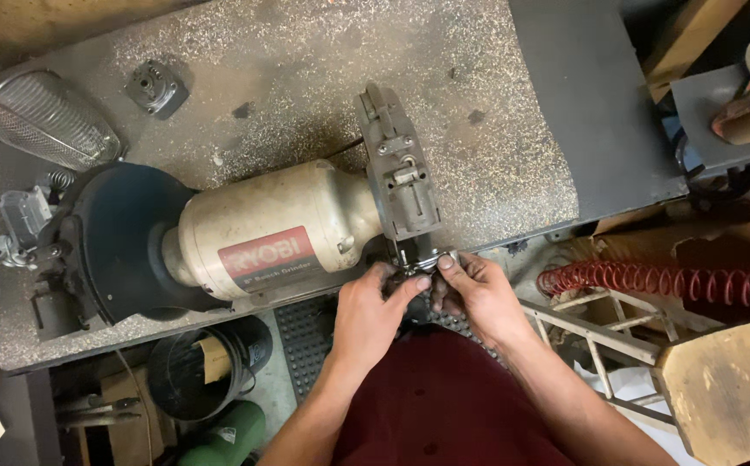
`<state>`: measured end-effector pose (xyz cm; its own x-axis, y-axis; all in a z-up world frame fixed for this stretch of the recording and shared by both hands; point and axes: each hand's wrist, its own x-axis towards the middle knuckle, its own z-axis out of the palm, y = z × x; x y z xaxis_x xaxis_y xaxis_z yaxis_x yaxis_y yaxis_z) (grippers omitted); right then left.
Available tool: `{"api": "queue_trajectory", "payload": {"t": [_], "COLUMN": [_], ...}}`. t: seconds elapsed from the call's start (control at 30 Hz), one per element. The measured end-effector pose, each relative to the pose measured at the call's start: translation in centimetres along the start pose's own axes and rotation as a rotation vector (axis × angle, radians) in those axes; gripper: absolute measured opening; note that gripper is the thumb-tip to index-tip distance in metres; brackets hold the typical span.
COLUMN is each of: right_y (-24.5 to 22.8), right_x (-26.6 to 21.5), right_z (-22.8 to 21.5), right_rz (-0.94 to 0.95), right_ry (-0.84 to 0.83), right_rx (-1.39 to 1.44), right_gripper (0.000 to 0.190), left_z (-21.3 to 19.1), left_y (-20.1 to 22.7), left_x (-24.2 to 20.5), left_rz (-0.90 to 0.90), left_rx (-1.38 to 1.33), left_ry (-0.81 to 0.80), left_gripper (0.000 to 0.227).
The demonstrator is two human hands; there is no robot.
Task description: The person grinds small metal components against a bench grinder wheel, rotating them to smooth edges and surfaces. They handle several parts one at a time, including a larger housing and a small cylindrical piece, then place them back on the workbench.
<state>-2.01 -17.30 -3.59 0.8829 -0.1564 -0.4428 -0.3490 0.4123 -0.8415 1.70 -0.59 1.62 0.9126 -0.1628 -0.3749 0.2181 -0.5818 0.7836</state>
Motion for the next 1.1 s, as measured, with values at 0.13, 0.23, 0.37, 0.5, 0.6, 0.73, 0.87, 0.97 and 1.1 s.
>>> {"api": "queue_trajectory", "payload": {"t": [0.13, 0.23, 0.37, 0.5, 0.6, 0.73, 0.87, 0.97, 1.1], "right_y": [0.1, 0.0, -0.6, 0.0, 0.0, -1.3, -4.7, -5.4, -4.0], "right_x": [0.1, -0.1, -0.6, -0.3, -0.4, -1.6, -3.5, -4.1, -3.6], "right_z": [0.3, 0.2, 0.5, 0.1, 0.1, 0.0, 0.5, 0.1, -1.5], "right_rz": [0.003, -0.016, -0.067, -0.086, -0.080, -0.158, -0.355, -0.526, -0.616], "right_ry": [0.000, 0.020, 0.017, 0.015, 0.025, -0.017, -0.108, -0.166, -0.251], "right_rx": [0.011, 0.011, -0.020, -0.022, -0.011, -0.033, -0.265, -0.365, -0.405], "right_gripper": [0.029, 0.028, 0.031, 0.032, 0.032, 0.033, 0.030, 0.023, 0.015], "left_z": [-0.1, 0.0, -0.2, 0.1, 0.7, 0.5, -0.8, -1.4, -1.7], "left_y": [-0.3, -0.1, 0.7, 0.7, -0.5, -0.1, 0.6, 0.1, -0.4], "left_x": [0.3, 0.2, -0.7, -0.9, -0.2, -1.3, -3.1, -3.9, -4.2], "left_rz": [-0.031, -0.037, -0.042, -0.012, 0.031, 0.059, 0.249, 0.341, 0.392], "left_rx": [-0.005, 0.014, 0.027, 0.057, 0.056, 0.053, -0.022, -0.072, -0.071], "left_ry": [-0.018, -0.024, -0.018, 0.010, 0.034, 0.044, 0.060, 0.061, 0.064], "left_gripper": [0.053, 0.054, 0.055, 0.058, 0.057, 0.057, 0.049, 0.046, 0.050]}}
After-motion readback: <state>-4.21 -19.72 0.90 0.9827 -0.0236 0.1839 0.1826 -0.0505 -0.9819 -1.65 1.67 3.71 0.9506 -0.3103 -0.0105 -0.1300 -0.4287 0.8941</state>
